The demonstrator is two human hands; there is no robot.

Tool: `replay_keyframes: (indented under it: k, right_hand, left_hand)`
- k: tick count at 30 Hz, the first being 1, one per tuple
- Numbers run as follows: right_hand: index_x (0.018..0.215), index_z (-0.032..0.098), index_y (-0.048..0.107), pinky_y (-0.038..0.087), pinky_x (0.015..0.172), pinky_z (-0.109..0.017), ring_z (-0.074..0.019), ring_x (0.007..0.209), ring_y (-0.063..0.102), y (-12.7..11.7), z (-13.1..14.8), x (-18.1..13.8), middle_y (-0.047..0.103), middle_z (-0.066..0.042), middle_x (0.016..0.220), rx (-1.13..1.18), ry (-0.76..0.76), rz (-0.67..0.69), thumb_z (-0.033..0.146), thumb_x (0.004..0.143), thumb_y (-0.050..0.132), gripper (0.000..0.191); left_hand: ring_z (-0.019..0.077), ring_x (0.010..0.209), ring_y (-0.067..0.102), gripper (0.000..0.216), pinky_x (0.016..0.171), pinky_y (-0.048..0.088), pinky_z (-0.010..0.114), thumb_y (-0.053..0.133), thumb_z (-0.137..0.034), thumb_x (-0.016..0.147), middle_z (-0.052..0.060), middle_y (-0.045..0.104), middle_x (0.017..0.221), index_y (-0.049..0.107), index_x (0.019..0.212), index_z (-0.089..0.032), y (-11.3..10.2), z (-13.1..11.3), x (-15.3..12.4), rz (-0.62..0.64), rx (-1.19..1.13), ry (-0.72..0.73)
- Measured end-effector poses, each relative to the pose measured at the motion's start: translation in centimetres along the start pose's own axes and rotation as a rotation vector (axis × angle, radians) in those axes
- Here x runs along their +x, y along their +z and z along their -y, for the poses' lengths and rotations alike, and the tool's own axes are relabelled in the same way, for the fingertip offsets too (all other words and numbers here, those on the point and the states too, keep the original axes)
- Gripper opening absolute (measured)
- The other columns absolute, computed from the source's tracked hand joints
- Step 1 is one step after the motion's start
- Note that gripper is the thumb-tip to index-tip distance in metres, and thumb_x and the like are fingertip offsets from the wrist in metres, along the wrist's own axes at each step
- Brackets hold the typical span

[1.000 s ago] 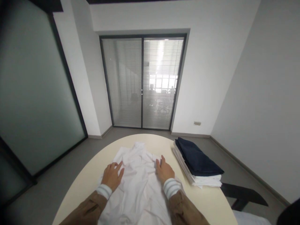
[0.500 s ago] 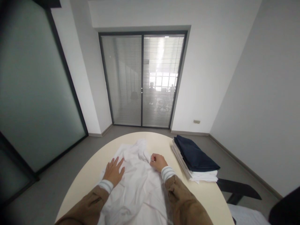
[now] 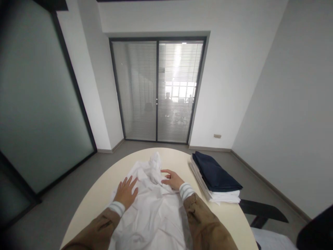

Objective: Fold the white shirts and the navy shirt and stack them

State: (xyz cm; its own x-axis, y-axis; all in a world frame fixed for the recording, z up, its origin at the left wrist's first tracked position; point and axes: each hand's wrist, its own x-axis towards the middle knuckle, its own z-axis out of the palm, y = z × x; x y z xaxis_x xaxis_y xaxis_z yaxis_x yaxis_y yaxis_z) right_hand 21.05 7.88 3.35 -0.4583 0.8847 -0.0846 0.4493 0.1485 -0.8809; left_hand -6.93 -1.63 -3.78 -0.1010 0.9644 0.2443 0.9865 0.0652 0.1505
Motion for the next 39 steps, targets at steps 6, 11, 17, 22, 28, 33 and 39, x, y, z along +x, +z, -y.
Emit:
replay_keyframes:
  k: [6, 11, 17, 22, 28, 33, 39]
  right_hand:
    - [0.123, 0.017, 0.065, 0.036, 0.106, -0.04, -0.0281, 0.126, 0.047, -1.2, 0.8, 0.1, 0.051, -0.013, 0.14, -0.418, -0.088, -0.633, 0.025, 0.088, 0.047, 0.041]
    - [0.139, 0.026, 0.052, 0.027, 0.11, -0.05, -0.0333, 0.141, 0.026, 1.5, 0.8, -0.3, 0.025, -0.008, 0.159, -0.775, 0.06, -0.652, 0.033, 0.092, 0.048, 0.048]
    - [0.147, 0.023, 0.042, 0.019, 0.113, -0.051, -0.0347, 0.148, 0.012, 4.2, -0.2, -0.1, 0.02, -0.013, 0.162, -0.885, 0.108, -0.432, 0.043, 0.089, 0.051, 0.062]
    - [0.151, 0.022, 0.033, 0.007, 0.117, -0.054, -0.0331, 0.15, 0.001, 3.7, -1.3, 0.9, 0.005, -0.009, 0.165, -0.969, 0.009, -0.471, 0.035, 0.088, 0.05, 0.066]
    - [0.149, 0.023, 0.039, 0.017, 0.117, -0.045, -0.0304, 0.146, 0.023, 3.5, -3.5, 1.5, 0.026, -0.009, 0.161, -0.895, 0.056, -0.546, 0.046, 0.093, 0.041, 0.06]
    - [0.147, 0.024, 0.042, 0.02, 0.114, -0.049, -0.0336, 0.141, 0.032, 3.2, -4.8, 1.8, 0.038, -0.009, 0.154, -0.836, 0.239, -0.603, 0.049, 0.095, 0.036, 0.058]
    - [0.147, 0.024, 0.041, 0.019, 0.113, -0.051, -0.0348, 0.143, 0.027, 3.2, -5.0, 1.7, 0.038, -0.011, 0.154, -0.85, 0.231, -0.547, 0.052, 0.094, 0.038, 0.061]
  left_hand:
    - [0.0319, 0.139, 0.037, 0.048, 0.115, 0.024, 0.051, 0.043, -0.036, 0.094, 0.008, 0.046, 0.15, 0.055, 0.139, -0.025, -0.4, -0.2, 0.0, -0.073, -0.006, 0.02]
    - [0.0302, 0.134, 0.043, 0.045, 0.114, 0.027, 0.049, 0.039, -0.038, 0.096, 0.009, 0.054, 0.142, 0.059, 0.134, -0.023, -1.1, -0.3, -0.1, -0.075, -0.026, 0.06]
    - [0.0374, 0.145, 0.025, 0.054, 0.115, 0.016, 0.059, 0.042, -0.051, 0.095, 0.006, 0.038, 0.156, 0.046, 0.145, -0.033, -0.8, -0.5, -0.2, 0.037, -0.039, 0.034]
    - [0.0447, 0.145, 0.018, 0.065, 0.113, 0.012, 0.064, 0.047, -0.059, 0.089, 0.007, 0.028, 0.16, 0.038, 0.149, -0.034, -0.3, -0.8, 0.9, 0.093, 0.002, -0.017]
    - [0.0447, 0.145, 0.019, 0.062, 0.113, 0.012, 0.065, 0.048, -0.054, 0.089, 0.008, 0.032, 0.159, 0.042, 0.147, -0.033, 0.6, -1.0, 3.4, 0.03, 0.029, -0.113]
    - [0.0388, 0.14, 0.032, 0.047, 0.113, 0.022, 0.061, 0.048, -0.042, 0.092, 0.008, 0.046, 0.15, 0.059, 0.134, -0.026, 0.7, -0.3, 4.2, -0.067, -0.08, -0.03]
    - [0.0247, 0.102, 0.061, 0.029, 0.096, 0.047, 0.043, 0.044, -0.03, 0.093, 0.011, 0.067, 0.106, 0.069, 0.102, -0.018, -1.4, -0.2, 3.5, -0.093, -0.313, 0.265]
